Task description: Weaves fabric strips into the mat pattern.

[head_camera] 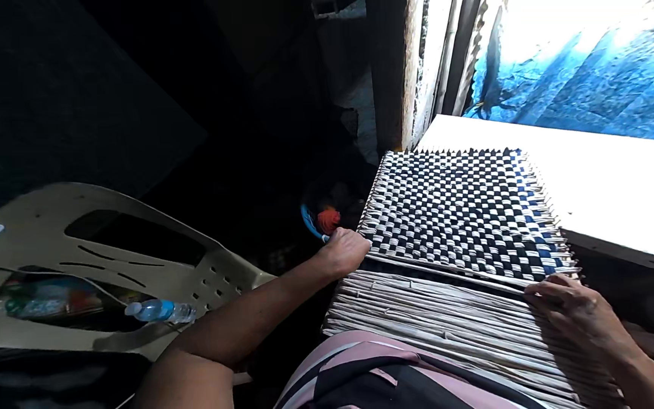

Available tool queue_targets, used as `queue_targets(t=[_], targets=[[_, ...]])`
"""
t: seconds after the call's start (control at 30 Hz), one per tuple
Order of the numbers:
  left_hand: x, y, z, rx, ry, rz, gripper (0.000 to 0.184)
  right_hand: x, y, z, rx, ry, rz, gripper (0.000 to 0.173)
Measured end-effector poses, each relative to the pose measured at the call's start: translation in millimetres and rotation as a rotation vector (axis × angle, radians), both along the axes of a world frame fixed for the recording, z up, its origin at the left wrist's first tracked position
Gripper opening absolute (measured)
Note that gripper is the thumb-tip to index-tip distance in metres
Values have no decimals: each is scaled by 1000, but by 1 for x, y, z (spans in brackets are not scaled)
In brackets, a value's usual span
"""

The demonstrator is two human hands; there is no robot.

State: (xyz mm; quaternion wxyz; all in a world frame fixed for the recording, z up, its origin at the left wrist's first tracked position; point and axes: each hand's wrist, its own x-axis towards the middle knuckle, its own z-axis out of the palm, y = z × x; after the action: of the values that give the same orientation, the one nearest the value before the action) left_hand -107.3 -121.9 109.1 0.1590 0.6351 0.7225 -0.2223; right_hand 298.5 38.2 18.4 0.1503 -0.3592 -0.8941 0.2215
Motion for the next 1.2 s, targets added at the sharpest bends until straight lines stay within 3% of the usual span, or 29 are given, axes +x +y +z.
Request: queue_targets(t=[0.23,0.33,0.43,0.57,0.73,0.9,1.0,1.2], targets=[[34,-12,0,-37,20,43,18,-4,-1,6,19,-65,35,11],[47,-24,-5,-15,68,116,19,-13,-1,20,32,-218,64,11],[43,-39,-11,123,15,211,22,-32,-4,41,40,-452,92,12],[37,-70,-32,492,-55,301,23,-72,-12,63,-7,-664,146,17],[19,-90,-49,568,-226,370,28,-143,-35,58,-10,-453,377,23],[17,-81,-34,332,-472,445,32,-231,-77,30,-2,-119,647,45],[20,-82,-27,291,-491,382,29,-263,-93,10,-39,-63,752,46],[10,-107,-39,435,-559,179,22,-277,-95,-5,-89,29,764,40]])
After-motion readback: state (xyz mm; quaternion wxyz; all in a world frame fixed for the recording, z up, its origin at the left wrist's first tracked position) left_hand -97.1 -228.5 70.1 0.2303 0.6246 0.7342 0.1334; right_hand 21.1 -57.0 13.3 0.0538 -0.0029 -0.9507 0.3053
